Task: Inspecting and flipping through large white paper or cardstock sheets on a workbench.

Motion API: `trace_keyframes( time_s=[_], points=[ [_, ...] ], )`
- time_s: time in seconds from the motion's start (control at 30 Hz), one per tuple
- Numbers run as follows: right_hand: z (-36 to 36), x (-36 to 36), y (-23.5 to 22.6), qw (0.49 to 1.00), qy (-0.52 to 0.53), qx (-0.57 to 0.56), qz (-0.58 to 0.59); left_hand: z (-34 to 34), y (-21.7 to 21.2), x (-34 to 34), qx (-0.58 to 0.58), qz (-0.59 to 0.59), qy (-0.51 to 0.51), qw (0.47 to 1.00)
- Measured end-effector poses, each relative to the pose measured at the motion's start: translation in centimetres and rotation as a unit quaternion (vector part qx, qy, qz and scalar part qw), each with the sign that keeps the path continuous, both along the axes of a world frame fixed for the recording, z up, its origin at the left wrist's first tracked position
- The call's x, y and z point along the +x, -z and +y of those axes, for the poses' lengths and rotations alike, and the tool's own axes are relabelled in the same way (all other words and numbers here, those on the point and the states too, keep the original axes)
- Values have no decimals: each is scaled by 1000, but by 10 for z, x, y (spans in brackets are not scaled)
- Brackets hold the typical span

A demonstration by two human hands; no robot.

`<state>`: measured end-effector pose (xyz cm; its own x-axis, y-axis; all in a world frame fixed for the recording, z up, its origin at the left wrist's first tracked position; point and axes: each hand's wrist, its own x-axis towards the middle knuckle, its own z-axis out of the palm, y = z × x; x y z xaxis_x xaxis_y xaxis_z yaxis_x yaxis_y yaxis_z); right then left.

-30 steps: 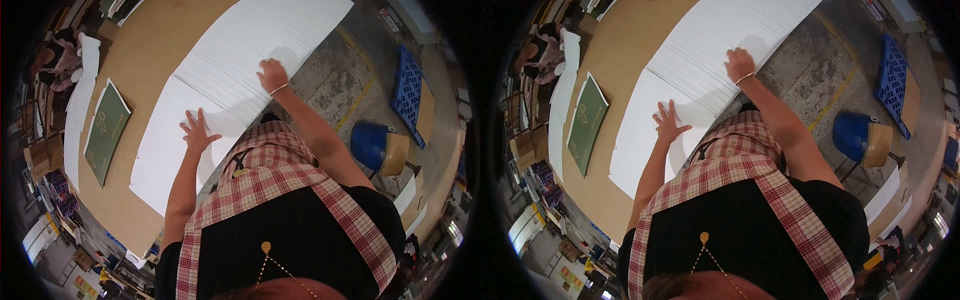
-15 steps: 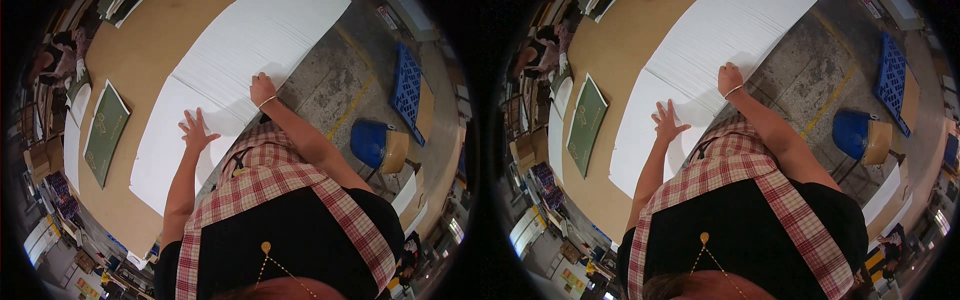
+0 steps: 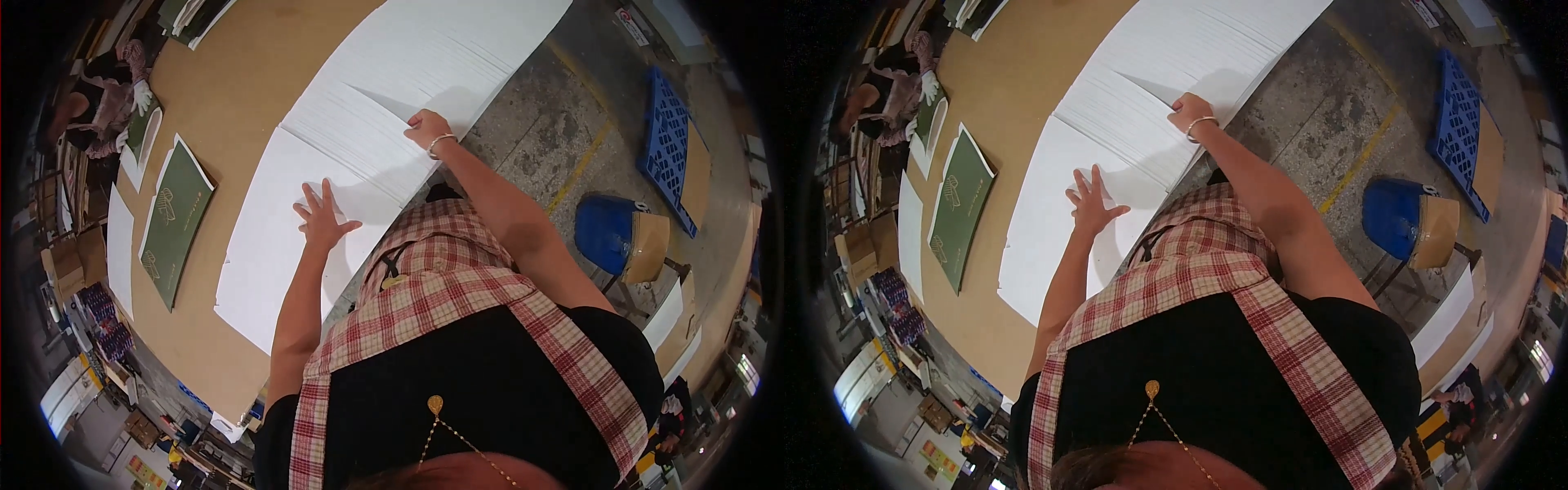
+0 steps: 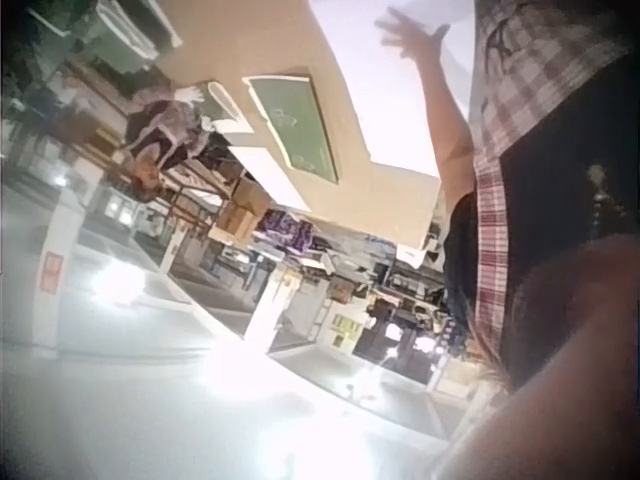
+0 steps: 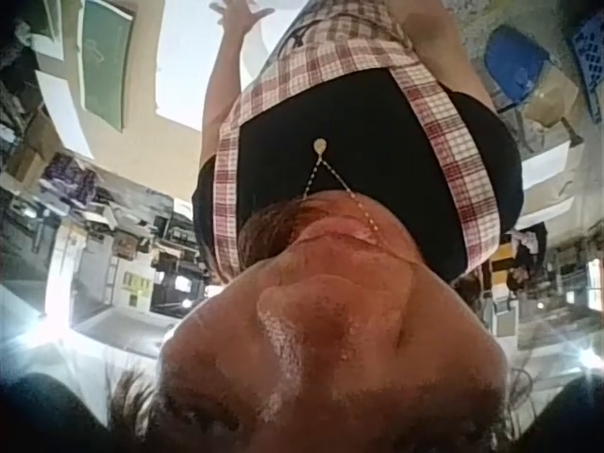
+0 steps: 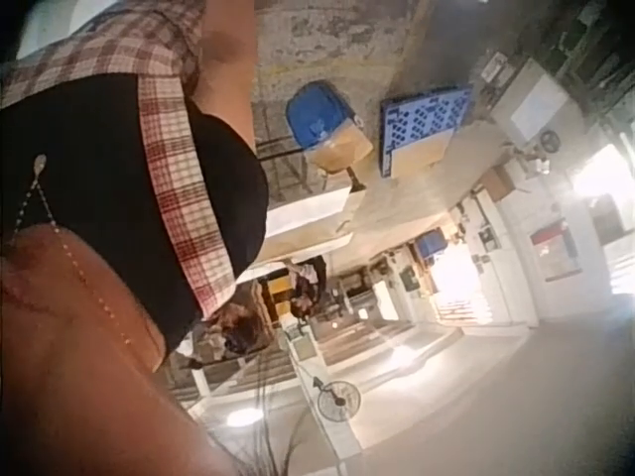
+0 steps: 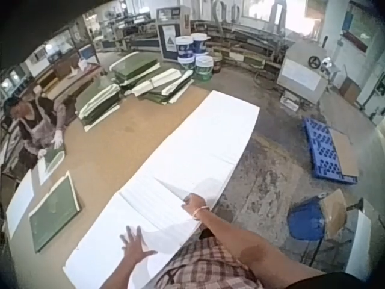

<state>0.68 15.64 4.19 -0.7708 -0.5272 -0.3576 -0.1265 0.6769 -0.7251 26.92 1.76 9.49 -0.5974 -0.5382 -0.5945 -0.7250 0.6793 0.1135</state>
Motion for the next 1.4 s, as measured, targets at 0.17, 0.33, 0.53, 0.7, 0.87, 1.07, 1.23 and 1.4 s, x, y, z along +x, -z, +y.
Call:
trace_keyframes(
  time_s=[0.17,0.33,0.53,0.7,0.87,1.07,1.23,1.4],
  points=[
    [12,-16,6,993,-106,41,-15,3,-2,0,6,4,-6,1000],
    [12,-18,1,978,-189,83,10,4,-6,1,11,12,-27,1000],
    [8,-15,-7,969,-223,88,55,6,-8,3,5,5,-24,1000],
    [3,-13,-10,951,-262,154,61,5,-8,5,6,14,-25,1000],
    [5,0,-12,948,-251,162,108,5,-6,5,9,10,-26,1000],
    [20,12,-3,943,-136,3,302,13,-5,-2,45,138,-64,987],
    [26,-3,11,914,-195,140,328,17,-16,37,-2,66,-72,995],
    [11,15,19,898,-220,138,355,6,-5,95,9,-18,-92,996]
  ],
)
